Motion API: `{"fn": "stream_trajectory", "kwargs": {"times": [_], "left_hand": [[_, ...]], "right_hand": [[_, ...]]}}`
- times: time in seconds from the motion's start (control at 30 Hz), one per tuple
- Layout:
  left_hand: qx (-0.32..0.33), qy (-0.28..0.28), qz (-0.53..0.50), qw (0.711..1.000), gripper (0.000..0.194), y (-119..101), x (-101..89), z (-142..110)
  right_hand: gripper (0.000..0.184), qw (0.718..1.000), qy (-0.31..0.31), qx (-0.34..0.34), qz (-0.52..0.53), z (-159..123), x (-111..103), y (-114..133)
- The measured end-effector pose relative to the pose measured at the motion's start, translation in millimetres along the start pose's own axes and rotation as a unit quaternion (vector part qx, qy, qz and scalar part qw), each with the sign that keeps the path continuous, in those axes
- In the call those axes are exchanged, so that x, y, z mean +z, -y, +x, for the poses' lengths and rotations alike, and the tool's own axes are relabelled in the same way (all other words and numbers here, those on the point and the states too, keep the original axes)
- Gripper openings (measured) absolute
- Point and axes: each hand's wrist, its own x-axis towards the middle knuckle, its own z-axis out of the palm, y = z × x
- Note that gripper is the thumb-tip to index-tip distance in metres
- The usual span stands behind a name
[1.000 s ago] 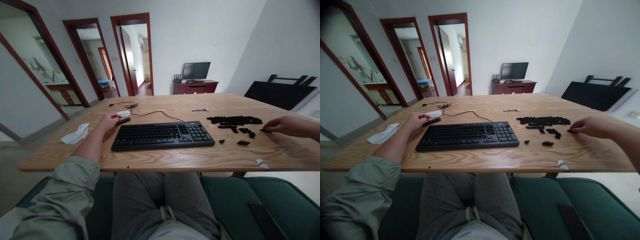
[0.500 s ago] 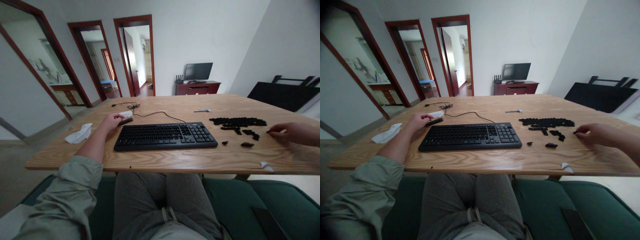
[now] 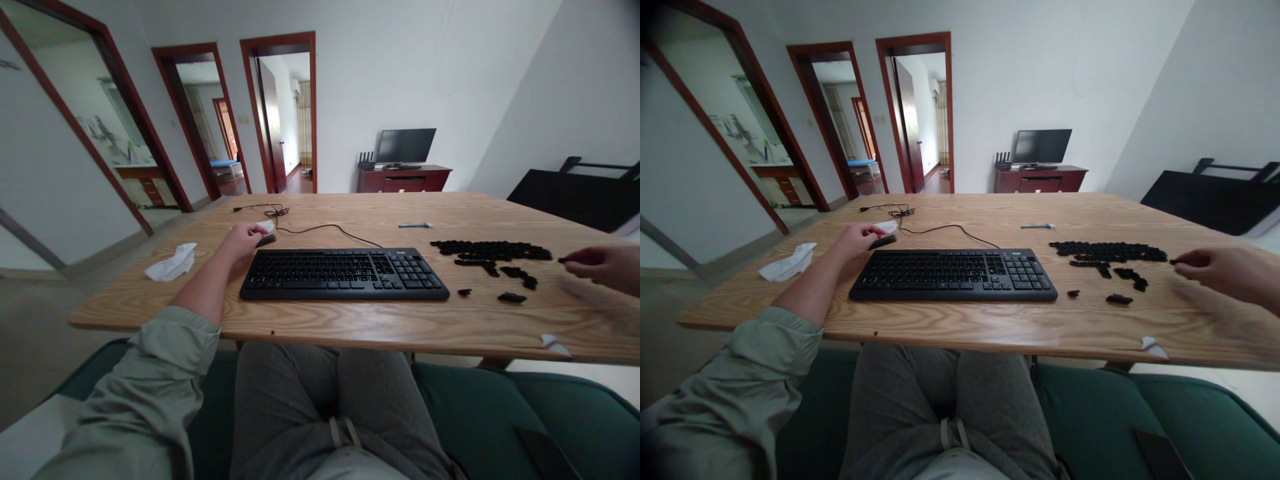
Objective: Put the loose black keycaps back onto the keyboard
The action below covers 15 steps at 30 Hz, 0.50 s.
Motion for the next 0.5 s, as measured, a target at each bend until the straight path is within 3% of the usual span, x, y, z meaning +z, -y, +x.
{"fn": "stream_trajectory", "kwargs": {"times": [0.07,0.13,0.27,0.33,0.4,0.5], "left_hand": [[0.018,-0.009,-0.006,1.000,0.029,-13,1.3,-3],[0.078,-0.023,-0.023,0.996,0.030,-37,4.9,-8],[0.269,0.014,-0.030,0.963,0.028,-106,22.2,-20],[0.347,0.044,-0.038,0.936,0.032,-135,33.3,-24],[0.396,0.053,-0.043,0.916,0.038,-152,43.0,-27],[0.403,0.048,-0.053,0.912,0.043,-155,51.5,-27]], "right_hand": [[0.016,0.991,0.060,0.064,0.103,-2,-8,29],[0.018,0.983,0.059,0.070,0.157,-6,-12,74],[0.025,0.946,0.140,-0.093,0.276,-31,-2,197],[0.025,0.900,0.211,-0.137,0.355,-48,16,258],[0.023,0.830,0.307,-0.148,0.440,-64,37,307],[0.021,0.737,0.401,-0.143,0.525,-79,67,351]]}}
